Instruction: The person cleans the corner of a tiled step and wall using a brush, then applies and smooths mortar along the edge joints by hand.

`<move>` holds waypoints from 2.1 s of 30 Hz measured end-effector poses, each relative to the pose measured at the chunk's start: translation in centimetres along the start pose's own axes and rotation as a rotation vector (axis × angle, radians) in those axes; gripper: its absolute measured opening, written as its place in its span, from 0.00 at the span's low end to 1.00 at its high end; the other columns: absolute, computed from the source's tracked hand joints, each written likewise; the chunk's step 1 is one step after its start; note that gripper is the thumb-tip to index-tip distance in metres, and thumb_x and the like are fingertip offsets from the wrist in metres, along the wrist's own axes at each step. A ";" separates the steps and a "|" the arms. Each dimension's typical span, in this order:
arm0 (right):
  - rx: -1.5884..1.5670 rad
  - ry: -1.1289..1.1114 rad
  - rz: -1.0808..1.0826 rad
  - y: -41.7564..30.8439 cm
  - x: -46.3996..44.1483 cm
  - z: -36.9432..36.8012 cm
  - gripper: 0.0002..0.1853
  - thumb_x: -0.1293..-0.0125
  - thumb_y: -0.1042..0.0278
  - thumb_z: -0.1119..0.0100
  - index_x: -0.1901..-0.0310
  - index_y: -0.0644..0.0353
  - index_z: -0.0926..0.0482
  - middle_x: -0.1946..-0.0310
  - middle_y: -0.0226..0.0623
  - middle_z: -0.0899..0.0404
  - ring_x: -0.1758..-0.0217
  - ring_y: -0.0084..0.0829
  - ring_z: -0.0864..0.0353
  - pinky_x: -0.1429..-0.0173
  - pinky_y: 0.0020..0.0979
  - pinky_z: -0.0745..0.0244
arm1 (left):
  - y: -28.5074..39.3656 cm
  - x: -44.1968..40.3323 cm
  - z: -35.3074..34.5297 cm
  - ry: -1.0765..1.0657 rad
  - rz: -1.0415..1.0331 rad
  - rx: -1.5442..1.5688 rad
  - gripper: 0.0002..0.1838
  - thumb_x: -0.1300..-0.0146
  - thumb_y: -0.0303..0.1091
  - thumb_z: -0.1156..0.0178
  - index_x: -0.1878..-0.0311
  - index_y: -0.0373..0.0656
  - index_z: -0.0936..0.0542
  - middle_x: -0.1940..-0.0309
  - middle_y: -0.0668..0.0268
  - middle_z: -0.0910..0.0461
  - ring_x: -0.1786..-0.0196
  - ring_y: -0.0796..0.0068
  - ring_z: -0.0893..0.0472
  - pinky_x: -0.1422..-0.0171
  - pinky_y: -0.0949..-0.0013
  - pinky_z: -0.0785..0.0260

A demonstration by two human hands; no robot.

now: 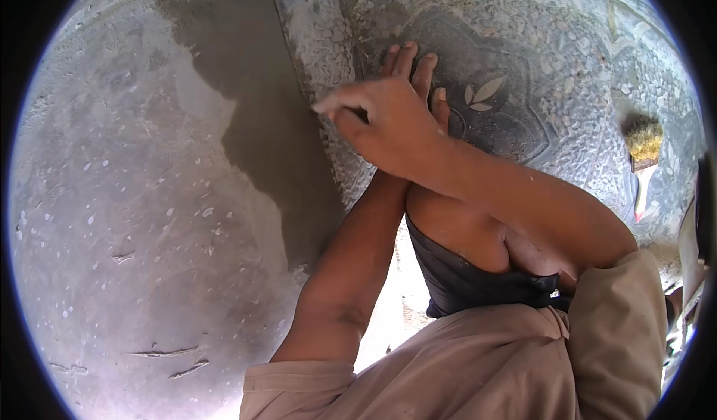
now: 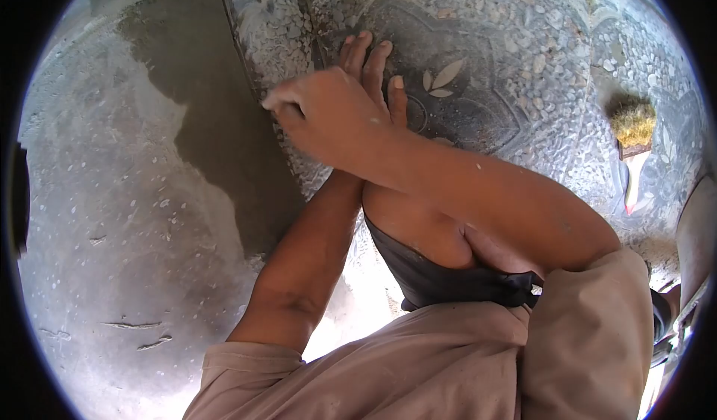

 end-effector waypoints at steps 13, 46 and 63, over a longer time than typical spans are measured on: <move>-0.017 -0.042 -0.051 0.6 -0.9 0.7 0.14 0.32 0.67 0.40 0.52 0.57 0.09 0.61 0.44 0.08 0.58 0.39 0.08 0.44 0.36 0.18 | -0.9 -0.1 -0.9 -0.032 0.054 0.043 0.31 0.27 0.51 0.45 0.28 0.43 0.24 0.21 0.51 0.35 0.17 0.44 0.43 0.13 0.40 0.56; -0.359 0.247 -0.287 1.4 -11.9 1.6 0.13 0.36 0.67 0.38 0.54 0.55 0.07 0.75 0.51 0.13 0.69 0.45 0.11 0.52 0.42 0.15 | 0.0 -0.3 -0.2 -0.059 -0.025 -0.105 0.34 0.32 0.54 0.35 0.31 0.41 0.22 0.25 0.48 0.30 0.21 0.44 0.35 0.18 0.41 0.48; -0.342 0.265 -0.171 0.9 -10.6 1.8 0.13 0.33 0.69 0.39 0.53 0.60 0.08 0.85 0.35 0.23 0.84 0.23 0.30 0.74 0.32 0.30 | -0.4 -0.4 -0.9 0.039 -0.026 -0.116 0.36 0.33 0.61 0.39 0.32 0.44 0.20 0.27 0.55 0.25 0.22 0.49 0.33 0.19 0.38 0.50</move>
Point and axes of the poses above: each hand's wrist, its own x-axis away from the middle knuckle, its own z-axis out of the back of the hand, y = z × x, the point moved 7 cm from there along -x, towards the middle knuckle
